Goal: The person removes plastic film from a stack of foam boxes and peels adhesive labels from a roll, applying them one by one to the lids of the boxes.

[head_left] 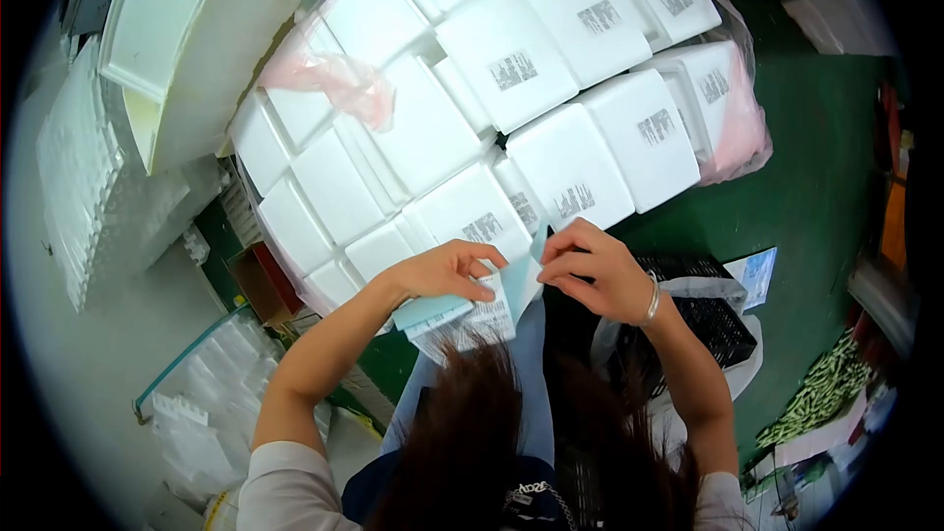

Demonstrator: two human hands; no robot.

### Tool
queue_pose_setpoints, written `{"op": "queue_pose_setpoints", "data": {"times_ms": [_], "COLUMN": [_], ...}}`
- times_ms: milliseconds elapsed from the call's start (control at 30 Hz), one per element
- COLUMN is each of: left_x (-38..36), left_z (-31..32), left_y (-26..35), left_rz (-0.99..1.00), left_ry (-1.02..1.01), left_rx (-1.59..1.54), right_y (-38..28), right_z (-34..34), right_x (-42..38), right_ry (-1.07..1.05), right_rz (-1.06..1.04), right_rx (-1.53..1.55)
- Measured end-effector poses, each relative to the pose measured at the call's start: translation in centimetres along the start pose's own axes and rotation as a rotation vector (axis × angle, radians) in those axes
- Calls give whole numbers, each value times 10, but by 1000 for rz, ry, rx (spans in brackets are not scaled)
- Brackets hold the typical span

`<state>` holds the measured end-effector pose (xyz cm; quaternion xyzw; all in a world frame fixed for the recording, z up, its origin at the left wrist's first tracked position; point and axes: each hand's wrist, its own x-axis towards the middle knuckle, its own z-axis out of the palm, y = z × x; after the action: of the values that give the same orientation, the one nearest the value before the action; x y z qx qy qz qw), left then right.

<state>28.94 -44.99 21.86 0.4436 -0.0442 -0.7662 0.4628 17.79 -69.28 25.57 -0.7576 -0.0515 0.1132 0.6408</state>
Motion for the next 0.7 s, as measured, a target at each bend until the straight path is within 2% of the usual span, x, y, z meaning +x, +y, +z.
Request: {"op": "queue_pose_setpoints", "data": {"times_ms": [33, 100, 133, 167, 233, 300, 367, 400, 467, 500, 567, 700], "left_x": [5, 17, 24, 37, 64, 98, 117, 124, 129, 126, 119, 98], "left_z": [-15, -53, -70, -86, -126, -152, -177, -187, -202, -204, -199, -194], "left_y": [-14, -52, -65, -71, -75, -33, 15, 19, 14, 10, 0, -16], "left_rz": [10, -218, -325, -306, -138, 32, 11, 25, -264, -259, -393, -258], "left_ry": [4, 159, 243, 253, 363, 608, 699, 713, 685, 699, 631, 698], "left_rx": [-6, 293, 588, 577, 996, 1071, 969, 957, 1240, 1220, 1337, 1231], "right_y": [-1, -10, -16, -15, -3, 12, 38, 52, 80, 93, 128, 168], "right_z": [-1, -8, -16, -28, -48, -56, -57, -55, -42, -36, -26, 8], "right_x": [0, -2, -1, 6, 34, 82, 138, 166, 214, 235, 269, 295], "right_ry": [-12, 159, 242, 291, 340, 242, 53, -28, -160, -215, -255, -386], "right_rz": [-2, -84, -33, -46, -70, -68, -32, -70, -90, -79, -123, -192], "right_rx": [-5, -137, -153, -246, -333, -334, -279, -300, -364, -414, -475, -662]}}
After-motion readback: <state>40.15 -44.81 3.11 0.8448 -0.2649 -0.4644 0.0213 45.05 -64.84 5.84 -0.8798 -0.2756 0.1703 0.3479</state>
